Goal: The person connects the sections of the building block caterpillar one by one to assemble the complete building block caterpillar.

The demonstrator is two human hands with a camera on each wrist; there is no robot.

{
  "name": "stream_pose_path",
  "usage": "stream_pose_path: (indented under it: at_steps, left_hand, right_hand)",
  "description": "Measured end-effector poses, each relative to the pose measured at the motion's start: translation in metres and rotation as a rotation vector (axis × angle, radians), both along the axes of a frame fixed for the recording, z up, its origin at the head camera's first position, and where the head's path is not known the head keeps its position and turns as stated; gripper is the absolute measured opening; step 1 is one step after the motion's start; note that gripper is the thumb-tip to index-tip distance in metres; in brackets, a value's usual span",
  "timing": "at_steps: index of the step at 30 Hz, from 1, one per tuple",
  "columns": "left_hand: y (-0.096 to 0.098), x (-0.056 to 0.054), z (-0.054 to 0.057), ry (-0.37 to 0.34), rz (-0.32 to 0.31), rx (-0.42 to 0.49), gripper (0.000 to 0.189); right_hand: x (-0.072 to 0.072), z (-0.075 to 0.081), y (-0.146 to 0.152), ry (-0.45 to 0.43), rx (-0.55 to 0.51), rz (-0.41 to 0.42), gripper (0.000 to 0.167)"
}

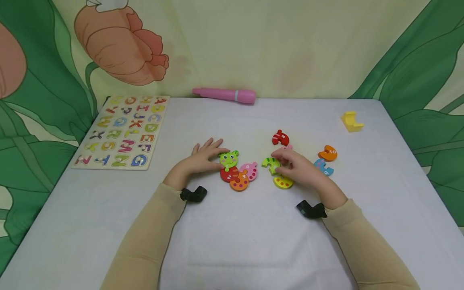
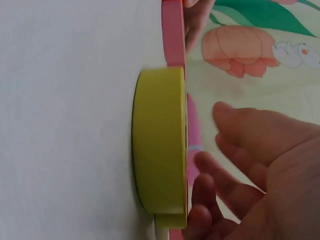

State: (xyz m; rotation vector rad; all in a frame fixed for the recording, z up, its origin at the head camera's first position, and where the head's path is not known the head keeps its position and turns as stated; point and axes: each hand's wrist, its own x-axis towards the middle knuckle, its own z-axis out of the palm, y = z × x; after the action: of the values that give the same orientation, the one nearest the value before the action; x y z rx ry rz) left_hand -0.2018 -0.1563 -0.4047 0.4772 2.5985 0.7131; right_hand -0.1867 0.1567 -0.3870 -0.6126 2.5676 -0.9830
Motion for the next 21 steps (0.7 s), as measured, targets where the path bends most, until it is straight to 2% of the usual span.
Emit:
stream_pose_path:
  at_steps: [11, 16, 18, 21]
  left_hand:
    - [-0.0017, 0.0000, -0.0015, 0.004, -0.003, 0.012, 0.057]
    - [-0.0014, 0.0007, -0.0010, 0.006, 0.000, 0.011, 0.057]
    - [-0.0014, 0.0008, -0.0012, 0.011, -0.001, 0.008, 0.057]
    - [-0.0015, 0.0008, -0.0014, 0.013, 0.000, 0.006, 0.057]
  right_hand:
    - [0.0031, -0.0055, -0.0048, 0.040, 0.074, 0.036, 0.046]
    - [0.0029, -0.0046, -0.0055, 0.105, 0.093, 0.032, 0.047]
    - [0.0029, -0.0034, -0.0059, 0.124, 0.076, 0.025, 0.049]
    - [0.0040, -0.0002, -0.0067, 0.108, 0.002, 0.004, 0.051]
